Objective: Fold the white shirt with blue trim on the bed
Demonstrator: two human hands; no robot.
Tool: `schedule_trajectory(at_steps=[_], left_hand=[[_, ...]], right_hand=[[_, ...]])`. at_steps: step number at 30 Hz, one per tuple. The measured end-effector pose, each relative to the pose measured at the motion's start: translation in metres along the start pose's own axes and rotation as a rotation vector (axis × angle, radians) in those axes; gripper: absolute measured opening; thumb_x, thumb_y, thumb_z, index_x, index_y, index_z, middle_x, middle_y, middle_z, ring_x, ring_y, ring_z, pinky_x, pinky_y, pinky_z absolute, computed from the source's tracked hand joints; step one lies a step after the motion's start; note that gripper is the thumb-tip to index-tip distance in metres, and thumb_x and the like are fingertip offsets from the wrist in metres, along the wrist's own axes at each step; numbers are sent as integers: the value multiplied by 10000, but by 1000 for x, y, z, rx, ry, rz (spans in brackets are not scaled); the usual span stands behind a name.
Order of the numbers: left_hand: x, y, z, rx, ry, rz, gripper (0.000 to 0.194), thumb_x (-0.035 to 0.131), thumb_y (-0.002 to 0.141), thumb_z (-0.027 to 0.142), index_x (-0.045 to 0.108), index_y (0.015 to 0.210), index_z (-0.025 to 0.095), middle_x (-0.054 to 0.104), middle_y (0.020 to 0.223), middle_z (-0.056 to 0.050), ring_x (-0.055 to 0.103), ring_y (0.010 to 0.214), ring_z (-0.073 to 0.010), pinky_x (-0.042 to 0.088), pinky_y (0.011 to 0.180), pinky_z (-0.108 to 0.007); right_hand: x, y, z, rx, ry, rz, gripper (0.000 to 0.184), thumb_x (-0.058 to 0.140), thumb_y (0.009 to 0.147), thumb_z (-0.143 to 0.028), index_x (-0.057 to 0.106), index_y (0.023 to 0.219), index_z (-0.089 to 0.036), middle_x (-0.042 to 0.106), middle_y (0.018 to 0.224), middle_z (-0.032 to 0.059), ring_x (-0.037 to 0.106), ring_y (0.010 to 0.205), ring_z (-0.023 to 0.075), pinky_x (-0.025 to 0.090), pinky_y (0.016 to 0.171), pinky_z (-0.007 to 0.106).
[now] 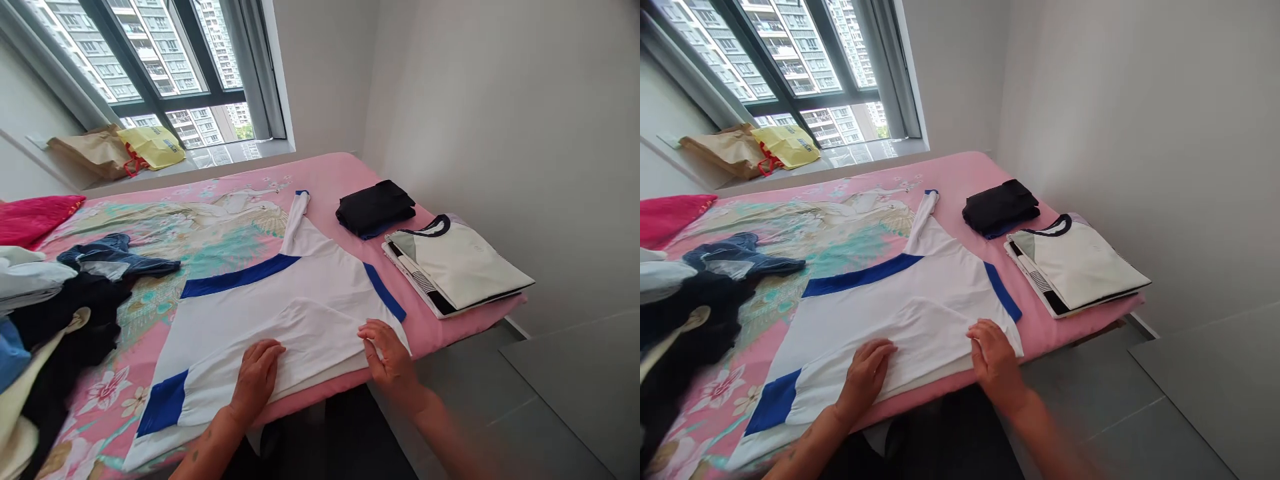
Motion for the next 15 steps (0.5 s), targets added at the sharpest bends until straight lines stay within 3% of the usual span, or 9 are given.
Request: schedule_trajectory(at_steps=[4, 7, 11, 15], left_hand=[[-19, -45, -10, 25, 167, -94, 335, 387, 882, 133, 561, 1149, 234, 585, 1228, -42, 461, 1211, -191, 342, 1023, -384], [-30, -63, -27, -57, 354, -210, 435, 398, 899, 267, 419, 1334, 264, 423, 1409, -41, 334, 1321, -232, 233, 1081, -471], [-50, -99, -58, -324, 472, -287, 616, 417, 851, 515, 327, 1397, 244, 297, 1471, -83, 254, 1355, -289, 128, 1086, -558], [-72, -127, -73, -484, 474, -265, 664, 422, 832, 545, 337, 1392, 198, 305, 1465, -103, 243, 1355, -304, 60, 1075, -606]], right_hand=[[65, 12, -52, -150, 45, -266, 290, 410, 857, -110, 564, 1085, -203, 596, 1139, 61, 446, 1215, 203, 360, 1051, 460], [113, 17, -68, -272, -14, -433, 330, 428, 865, -156, 549, 1170, -195, 546, 1257, 65, 377, 1279, 203, 320, 1081, 439], [149, 19, -38, -193, -321, -545, 517, 485, 860, -347, 440, 1323, -120, 383, 1406, 126, 282, 1332, 266, 243, 1097, 481], [149, 18, -10, -94, -518, -520, 588, 442, 871, -433, 397, 1356, -104, 323, 1438, 125, 264, 1338, 276, 207, 1098, 487]])
Point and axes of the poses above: each hand's wrist, its own y-axis towards the middle knuckle, its own x-axis out of the palm, z = x × y, the point moved 3 cm from there along y, towards the middle knuckle
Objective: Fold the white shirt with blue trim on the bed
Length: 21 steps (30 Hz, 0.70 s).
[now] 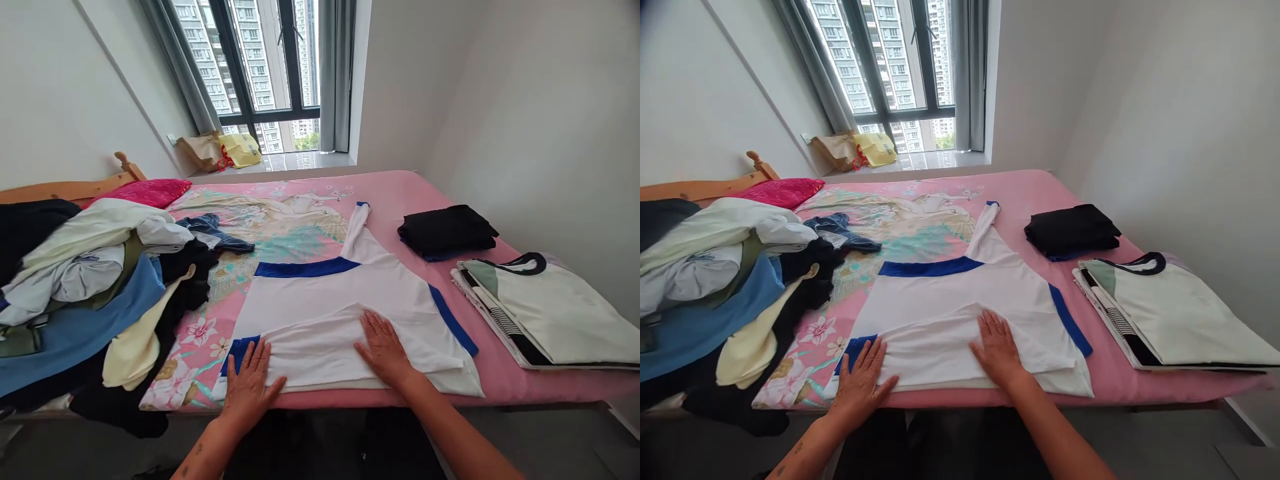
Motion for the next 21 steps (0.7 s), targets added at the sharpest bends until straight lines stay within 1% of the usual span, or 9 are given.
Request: schedule_trajectory(at_steps=[3, 5, 7, 9, 10, 12, 14, 18, 21], left_hand=[[-13, 9, 17, 89, -81, 46, 522, 372, 887, 427, 408, 1351, 190, 344, 1449, -97, 257, 1356, -263, 130, 1094, -550], [-20, 25, 45, 198, -153, 66, 461, 335, 908, 321, 412, 1345, 198, 348, 1450, -77, 248, 1362, -225, 187, 1100, -499], [-22, 42, 73, 272, -209, 54, 452, 319, 909, 265, 397, 1351, 214, 353, 1449, -60, 242, 1365, -208, 188, 1103, -492], [-16, 55, 88, 266, -229, 15, 471, 347, 904, 318, 371, 1366, 232, 343, 1455, -59, 235, 1367, -227, 138, 1103, -541], [-12, 57, 87, 243, -226, -13, 500, 368, 895, 378, 356, 1374, 237, 326, 1463, -63, 226, 1369, -245, 108, 1097, -570], [-2, 53, 72, 199, -203, -74, 591, 388, 864, 501, 328, 1390, 237, 274, 1483, -71, 201, 1375, -268, 68, 1089, -595], [5, 40, 43, 179, -171, -113, 646, 371, 850, 558, 298, 1405, 234, 232, 1497, -70, 183, 1381, -262, 39, 1096, -580], [6, 12, -20, 104, -129, -95, 656, 368, 855, 549, 248, 1424, 244, 216, 1502, -59, 177, 1383, -251, -12, 1099, -560], [4, 4, -51, 7, -174, -70, 597, 345, 881, 504, 266, 1416, 252, 255, 1493, -55, 209, 1375, -240, 41, 1101, -552]], right_hand=[[-10, 2, -10, -39, -14, 68, 491, 364, 912, -372, 444, 1324, -116, 388, 1407, 99, 290, 1328, 241, 229, 1096, 434], [-18, 7, -25, -110, -4, 101, 448, 327, 928, -322, 456, 1315, -137, 402, 1402, 70, 277, 1334, 212, 223, 1103, 400], [-18, 12, -36, -180, -4, 88, 437, 325, 929, -309, 453, 1319, -159, 398, 1406, 51, 259, 1342, 200, 204, 1111, 394], [-10, 14, -36, -182, -30, 38, 461, 359, 917, -357, 439, 1331, -170, 380, 1417, 56, 255, 1343, 222, 194, 1106, 432], [-5, 13, -31, -158, -51, 16, 492, 377, 906, -397, 424, 1342, -173, 360, 1429, 64, 252, 1343, 237, 190, 1101, 456], [7, 10, -18, -100, -93, -2, 568, 385, 887, -477, 376, 1373, -182, 299, 1459, 72, 236, 1348, 249, 175, 1095, 487], [16, 5, -6, -78, -123, 9, 609, 360, 883, -522, 331, 1396, -194, 244, 1482, 62, 207, 1359, 235, 151, 1101, 486], [22, 0, 1, -75, -143, 22, 616, 331, 886, -536, 305, 1406, -207, 220, 1491, 46, 182, 1366, 216, 126, 1108, 474], [19, 3, 0, -68, -120, -4, 616, 324, 888, -536, 296, 1409, -208, 227, 1490, 42, 191, 1365, 212, 136, 1108, 471]])
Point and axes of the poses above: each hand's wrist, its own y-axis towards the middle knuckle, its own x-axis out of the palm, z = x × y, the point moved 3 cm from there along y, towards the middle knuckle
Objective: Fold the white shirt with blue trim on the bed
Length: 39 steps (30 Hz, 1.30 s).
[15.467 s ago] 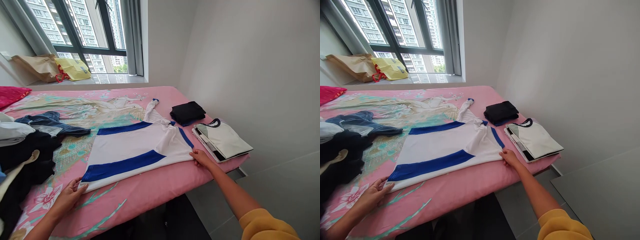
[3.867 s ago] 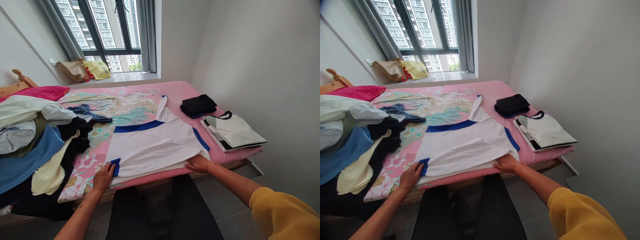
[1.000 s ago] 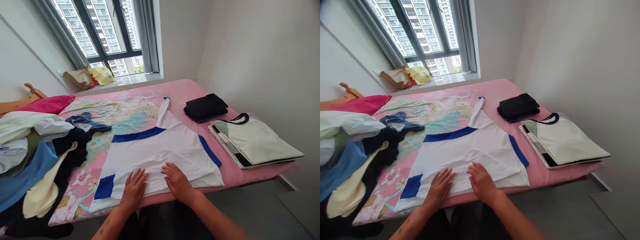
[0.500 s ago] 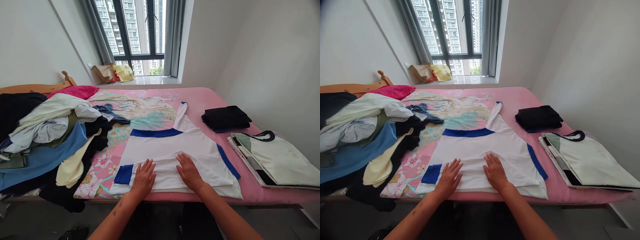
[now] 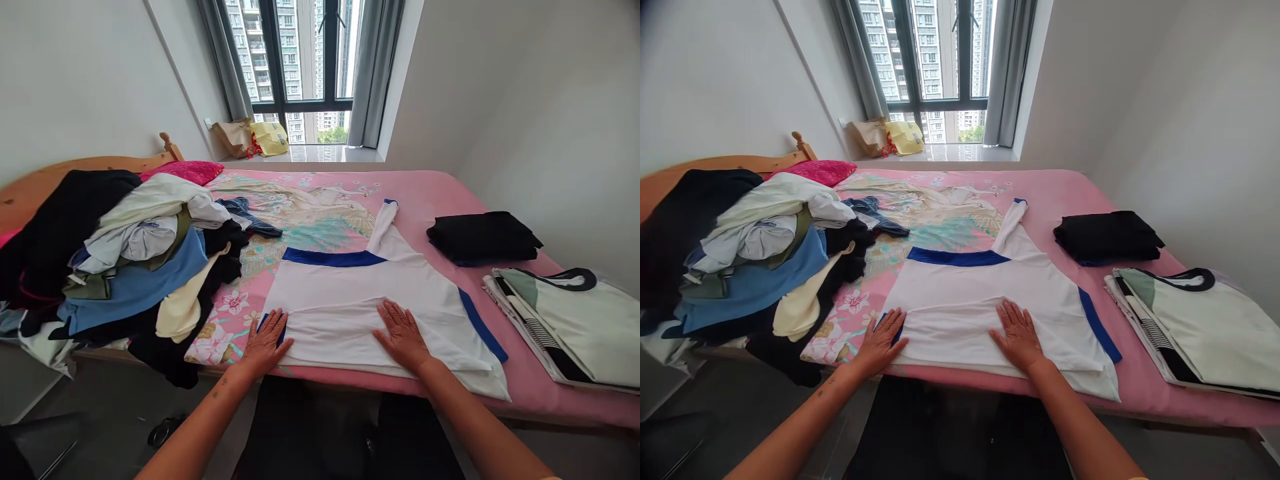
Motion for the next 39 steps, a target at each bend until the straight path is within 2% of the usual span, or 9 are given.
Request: schedule_trajectory(at_steps=[4, 7, 15, 20, 23, 28, 31, 34, 39], left_hand=[[-11, -3, -17, -119, -84, 109, 483, 305, 915, 376, 368, 1366, 215, 364, 1444, -80, 291, 1342, -228, 157, 1087, -532], [-21, -2, -17, -88, -75, 163, 417, 357, 893, 301, 484, 1282, 220, 468, 1371, -76, 393, 1276, -219, 257, 1065, -460], [-35, 24, -14, -144, 2, 37, 334, 431, 847, 277, 596, 1136, 253, 612, 1172, -74, 515, 1109, -249, 358, 934, -423], [-47, 35, -8, -149, -16, 32, 181, 545, 755, 293, 659, 873, 218, 650, 1002, -73, 538, 1042, -265, 360, 902, -411], [-50, 35, -5, -166, -61, 55, 196, 518, 766, 277, 624, 919, 213, 656, 932, -52, 575, 966, -222, 387, 862, -356], [-39, 27, -15, -285, -156, 85, 320, 434, 793, 202, 519, 1100, 180, 656, 768, -8, 619, 697, -147, 448, 639, -255], [-38, 20, -20, -330, -164, 151, 393, 415, 768, 141, 487, 1154, 140, 662, 876, -54, 629, 807, -169, 478, 710, -284], [-41, 19, -5, -236, -165, 215, 374, 394, 802, 158, 510, 1158, 150, 615, 1109, -89, 561, 1059, -181, 430, 924, -315], [-24, 28, 41, 175, -76, 145, 403, 336, 886, 274, 512, 1245, 227, 515, 1327, -53, 401, 1275, -197, 288, 1075, -407]], right_hand=[[-7, 3, 3, 63, 71, 0, 584, 251, 919, -498, 291, 1408, -183, 288, 1467, 52, 222, 1356, 201, 190, 1098, 449], [-10, -2, 6, 99, 80, 63, 557, 226, 931, -466, 297, 1405, -182, 319, 1452, 50, 216, 1358, 205, 206, 1091, 448], [4, -21, 3, 56, -45, 113, 519, 310, 906, -414, 387, 1359, -173, 324, 1449, 75, 255, 1339, 221, 183, 1094, 448], [4, -20, 2, 63, -53, 131, 505, 321, 907, -412, 391, 1355, -187, 335, 1444, 68, 260, 1334, 218, 177, 1093, 446], [3, -20, 1, 71, -54, 129, 508, 324, 907, -408, 384, 1359, -184, 322, 1451, 69, 253, 1337, 219, 170, 1094, 445], [4, -21, 2, 71, -50, 121, 506, 329, 906, -402, 382, 1361, -187, 308, 1457, 67, 248, 1339, 223, 167, 1093, 445], [1, -19, 4, 75, -22, 106, 515, 346, 898, -403, 387, 1359, -177, 336, 1441, 82, 273, 1328, 233, 189, 1085, 457], [-12, -11, -3, 90, 47, 95, 503, 336, 902, -389, 402, 1348, -165, 390, 1407, 96, 308, 1313, 234, 223, 1070, 466], [-37, 9, -39, -76, 138, 59, 489, 321, 921, -368, 372, 1372, -186, 338, 1442, 70, 237, 1351, 206, 185, 1098, 426]])
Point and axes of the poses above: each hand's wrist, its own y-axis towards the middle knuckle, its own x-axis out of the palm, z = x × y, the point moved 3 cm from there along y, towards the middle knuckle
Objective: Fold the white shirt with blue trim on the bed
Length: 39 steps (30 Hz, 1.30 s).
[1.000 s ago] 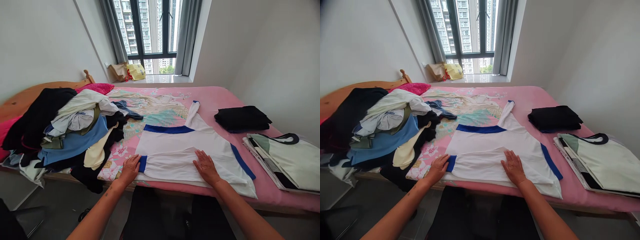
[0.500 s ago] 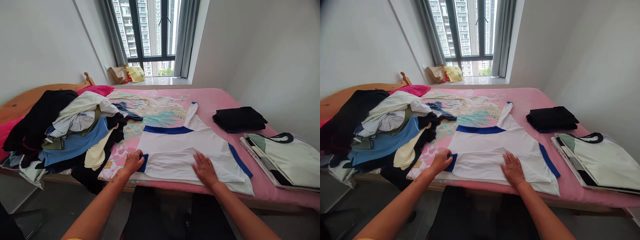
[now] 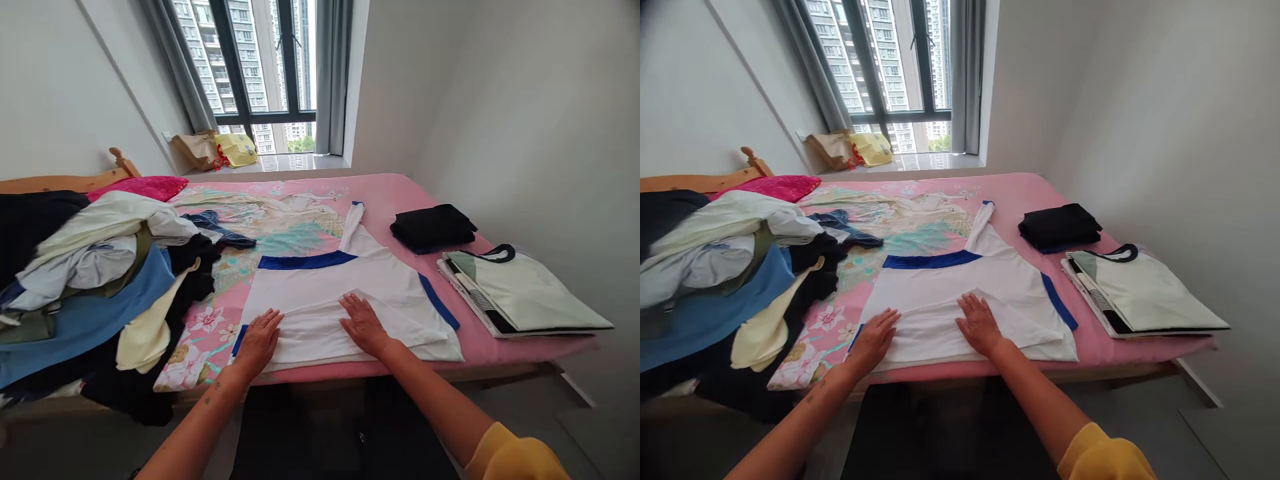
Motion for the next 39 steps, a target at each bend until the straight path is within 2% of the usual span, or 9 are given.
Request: schedule_trajectory(at_steps=[3, 7, 13, 18, 22, 25, 29, 33, 39], left_hand=[[24, 1, 1, -28, 148, -119, 511, 395, 858, 424, 415, 1345, 267, 376, 1439, -45, 283, 1346, -254, 168, 1094, -513], [40, -2, -10, -62, 261, -158, 591, 367, 849, 498, 328, 1395, 277, 265, 1488, -22, 180, 1383, -245, 81, 1101, -515], [39, 3, -12, -109, 282, -139, 562, 355, 851, 476, 365, 1374, 269, 265, 1489, -35, 172, 1385, -254, 83, 1077, -576], [37, 41, 59, 182, 112, -46, 467, 293, 907, 331, 411, 1345, 222, 355, 1449, -55, 240, 1367, -195, 175, 1109, -470], [55, 90, 152, 470, -38, -155, 464, 253, 922, 252, 365, 1371, 233, 367, 1445, -34, 254, 1360, -154, 218, 1113, -401], [78, 126, 193, 477, -27, -218, 470, 270, 921, 290, 343, 1382, 239, 341, 1458, -44, 256, 1360, -178, 180, 1115, -448], [108, 155, 195, 342, 48, -276, 556, 315, 896, 457, 308, 1401, 226, 297, 1475, -70, 222, 1371, -229, 101, 1111, -510], [122, 155, 183, 307, 67, -246, 630, 303, 879, 519, 245, 1427, 214, 224, 1501, -61, 153, 1390, -227, 27, 1117, -504], [108, 147, 184, 332, 17, -312, 656, 278, 877, 552, 215, 1436, 215, 201, 1507, -64, 140, 1393, -223, 41, 1119, -511]], right_hand=[[5, 4, 7, -47, -15, -108, 544, 329, 915, -455, 328, 1398, -206, 272, 1473, 58, 185, 1370, 206, 144, 1110, 434], [1, -21, 65, 110, -88, -180, 609, 304, 903, -525, 261, 1426, -216, 200, 1496, 47, 135, 1382, 214, 81, 1113, 480], [-47, -73, 130, 410, -162, -50, 544, 271, 935, -443, 305, 1405, -170, 275, 1469, 76, 175, 1371, 229, 61, 1096, 539], [-65, -80, 95, 368, -131, 102, 492, 263, 944, -397, 391, 1356, -162, 329, 1444, 78, 183, 1369, 223, 50, 1108, 509], [-47, -61, 52, 317, -59, 95, 558, 236, 940, -460, 324, 1399, -155, 258, 1476, 75, 116, 1385, 219, 40, 1119, 484], [-31, -60, 54, 333, -16, 16, 620, 224, 929, -514, 290, 1414, -134, 223, 1485, 91, 106, 1386, 226, 49, 1119, 486], [-26, -104, 104, 471, -76, -46, 681, 275, 904, -550, 249, 1427, -114, 190, 1489, 104, 131, 1381, 250, 50, 1112, 519], [-34, -149, 136, 550, -158, -19, 643, 270, 908, -541, 254, 1429, -164, 248, 1471, 98, 207, 1361, 260, 86, 1089, 565], [-54, -103, 92, 405, -103, 143, 536, 287, 938, -429, 309, 1408, -173, 311, 1451, 76, 209, 1362, 245, 165, 1093, 530]])
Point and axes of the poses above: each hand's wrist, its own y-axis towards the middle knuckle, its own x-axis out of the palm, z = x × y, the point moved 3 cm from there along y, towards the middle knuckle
